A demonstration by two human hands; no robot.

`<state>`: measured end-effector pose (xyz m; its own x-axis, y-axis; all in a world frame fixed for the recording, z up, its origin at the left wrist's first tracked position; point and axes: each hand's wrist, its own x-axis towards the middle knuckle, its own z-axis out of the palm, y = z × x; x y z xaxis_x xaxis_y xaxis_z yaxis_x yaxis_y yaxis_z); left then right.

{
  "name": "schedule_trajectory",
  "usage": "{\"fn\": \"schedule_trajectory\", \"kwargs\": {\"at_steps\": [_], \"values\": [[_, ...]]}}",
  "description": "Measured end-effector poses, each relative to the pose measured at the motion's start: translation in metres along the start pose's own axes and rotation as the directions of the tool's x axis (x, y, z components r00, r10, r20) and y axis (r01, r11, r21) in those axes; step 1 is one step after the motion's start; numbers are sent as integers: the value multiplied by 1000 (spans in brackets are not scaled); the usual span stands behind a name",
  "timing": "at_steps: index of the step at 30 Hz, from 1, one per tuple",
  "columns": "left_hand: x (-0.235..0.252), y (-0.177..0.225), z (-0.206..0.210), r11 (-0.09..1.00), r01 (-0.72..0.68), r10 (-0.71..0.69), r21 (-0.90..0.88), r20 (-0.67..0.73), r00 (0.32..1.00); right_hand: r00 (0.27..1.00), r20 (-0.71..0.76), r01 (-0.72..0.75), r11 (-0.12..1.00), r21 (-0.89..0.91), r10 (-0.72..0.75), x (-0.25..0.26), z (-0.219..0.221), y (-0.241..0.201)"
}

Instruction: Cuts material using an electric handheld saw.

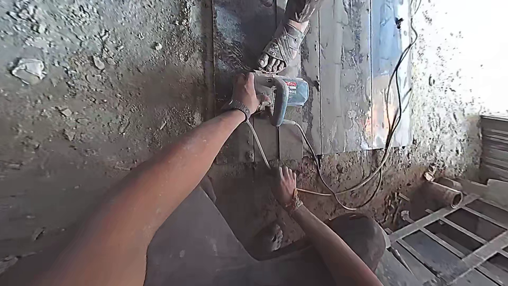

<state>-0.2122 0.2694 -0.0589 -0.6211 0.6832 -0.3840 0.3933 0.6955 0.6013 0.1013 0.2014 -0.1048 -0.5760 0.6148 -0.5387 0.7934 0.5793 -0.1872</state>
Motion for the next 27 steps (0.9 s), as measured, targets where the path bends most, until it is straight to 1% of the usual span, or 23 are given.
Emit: {"fn": "schedule_trajectory", "kwargs": {"at_steps": [3,4,5,7,8,10,11,12,13,15,16,18,20,22,24,25,26,27], "values": [[1,0,-2,1000,-4,4,20,-2,1000,1000,-10,13,998,-69,-13,3,-3,5],[1,0,-2,1000,-7,7,21,-2,1000,999,-31,20,995,-98,-24,3,-10,11],[1,0,-3,1000,-9,9,18,-4,1000,1000,-8,4,993,-119,-5,4,-21,18],[0,0,-1,1000,-9,9,6,-8,1000,995,54,-79,987,-141,88,10,-49,39],[0,1,-1,1000,-7,7,0,-7,1000,987,53,-142,978,-153,151,14,-62,52],[0,2,-2,1000,1,-1,-6,-8,1000,960,-7,-277,952,-127,279,26,-82,81],[0,2,-2,1000,7,-7,-6,-9,1000,954,-42,-300,947,-113,297,33,-86,96],[1,2,-2,1000,14,-14,-7,-2,1000,956,-45,-295,949,-109,291,39,-86,108],[1,2,-2,1000,19,-19,-13,3,1000,966,-23,-257,961,-103,256,43,-86,114],[1,0,-3,999,15,-15,-30,5,1000,984,2,-175,981,-88,176,48,-82,111],[1,1,-4,999,12,-11,-39,6,1000,986,-16,-167,983,-81,166,50,-80,109],[-2,1,-5,998,19,-18,-52,14,1000,980,-40,-199,978,-68,197,54,-80,106],[-2,0,-7,998,23,-22,-55,15,1000,982,-12,-190,979,-71,189,55,-87,105],[1,0,-6,998,16,-15,-56,10,1000,973,90,-204,974,-100,213,49,-109,103],[-1,1,-3,998,24,-24,-61,8,1000,924,216,-280,943,-178,315,37,-143,108],[-2,1,-2,997,26,-26,-67,5,1000,893,253,-326,923,-206,372,31,-161,113],[-4,0,-3,997,23,-23,-72,-3,1000,873,252,-365,902,-229,417,24,-177,123],[-4,0,-4,997,18,-19,-75,-8,1000,867,215,-397,883,-249,450,17,-192,135]]}}
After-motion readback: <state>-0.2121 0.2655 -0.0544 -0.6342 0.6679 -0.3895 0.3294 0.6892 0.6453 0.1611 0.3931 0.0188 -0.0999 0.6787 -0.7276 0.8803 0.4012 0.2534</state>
